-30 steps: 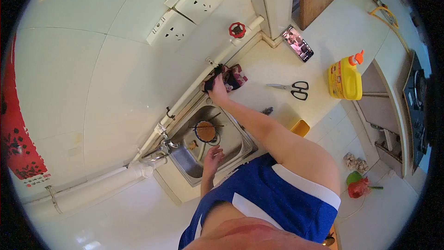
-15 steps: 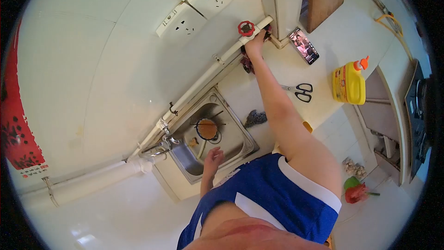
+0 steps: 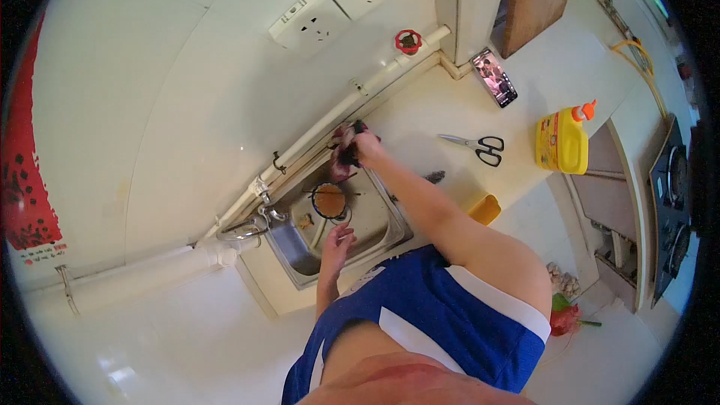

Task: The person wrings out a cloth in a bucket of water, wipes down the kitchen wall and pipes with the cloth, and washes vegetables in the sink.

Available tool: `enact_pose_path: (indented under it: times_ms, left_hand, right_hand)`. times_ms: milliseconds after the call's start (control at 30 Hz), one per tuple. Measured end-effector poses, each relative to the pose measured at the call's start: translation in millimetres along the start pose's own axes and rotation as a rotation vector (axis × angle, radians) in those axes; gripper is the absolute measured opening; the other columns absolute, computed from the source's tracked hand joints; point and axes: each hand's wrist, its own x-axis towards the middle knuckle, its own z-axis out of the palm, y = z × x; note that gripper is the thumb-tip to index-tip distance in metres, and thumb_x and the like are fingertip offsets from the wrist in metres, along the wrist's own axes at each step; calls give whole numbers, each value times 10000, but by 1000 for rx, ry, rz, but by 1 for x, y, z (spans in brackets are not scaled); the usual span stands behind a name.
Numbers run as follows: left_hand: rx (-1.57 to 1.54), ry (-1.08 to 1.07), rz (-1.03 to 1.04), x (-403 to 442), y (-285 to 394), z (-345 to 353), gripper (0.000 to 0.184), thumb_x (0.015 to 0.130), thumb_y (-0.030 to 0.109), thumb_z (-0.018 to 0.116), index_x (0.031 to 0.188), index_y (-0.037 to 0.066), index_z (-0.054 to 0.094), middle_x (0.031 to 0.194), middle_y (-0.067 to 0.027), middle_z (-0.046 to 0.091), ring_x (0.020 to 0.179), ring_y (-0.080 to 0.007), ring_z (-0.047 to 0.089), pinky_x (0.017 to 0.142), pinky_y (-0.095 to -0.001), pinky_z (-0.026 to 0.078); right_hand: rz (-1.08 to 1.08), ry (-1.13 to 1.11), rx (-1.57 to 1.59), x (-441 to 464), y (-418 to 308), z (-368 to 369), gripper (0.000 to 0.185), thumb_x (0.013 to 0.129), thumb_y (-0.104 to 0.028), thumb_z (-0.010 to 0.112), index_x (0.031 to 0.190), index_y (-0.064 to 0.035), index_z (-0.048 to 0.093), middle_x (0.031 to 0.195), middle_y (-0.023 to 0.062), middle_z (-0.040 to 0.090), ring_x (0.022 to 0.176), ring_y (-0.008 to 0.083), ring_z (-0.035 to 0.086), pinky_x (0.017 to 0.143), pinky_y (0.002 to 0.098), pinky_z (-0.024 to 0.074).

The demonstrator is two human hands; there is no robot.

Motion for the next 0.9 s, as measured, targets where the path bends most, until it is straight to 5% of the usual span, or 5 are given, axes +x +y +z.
enact_pose_path:
  times_ms: [333,500,567,800,900]
  left_hand:
    - [-105,35,-134,-19,-40,-7,382,863,133,549,1223,64,442,1072,-84,556,915,-189,572,756,-301,477]
    - [-187,62,-104,-10,-45,-5,319,852,127,560,1160,76,497,1000,-55,585,837,-138,579,695,-260,479]
    - [-155,74,-129,-9,-43,-3,321,850,125,562,1160,76,498,991,-52,584,827,-136,580,687,-257,479]
    - [-114,0,-92,7,-31,1,357,840,116,566,1184,70,480,1000,-58,568,806,-130,568,673,-248,476]
    - [-85,17,-84,10,-6,6,377,838,105,562,1200,67,468,1027,-69,559,804,-132,564,673,-248,477]
  right_hand:
    - [-654,-462,620,-63,-235,-11,365,834,-304,418,1054,-51,564,1021,120,588,936,266,553,848,394,438]
    - [-827,-112,436,-82,-253,35,395,852,-310,401,1113,-53,549,1039,93,607,980,251,551,887,412,431]
    - [-734,-402,506,-53,-247,14,386,857,-324,401,1095,-62,556,1047,90,606,970,259,558,889,419,432]
    - [-221,14,277,-4,-153,14,455,866,-492,410,1108,-129,538,1075,56,579,994,238,545,845,396,473]
    - [-242,-380,395,3,-146,6,410,866,-436,444,1057,-90,554,1035,90,583,930,255,567,838,403,479]
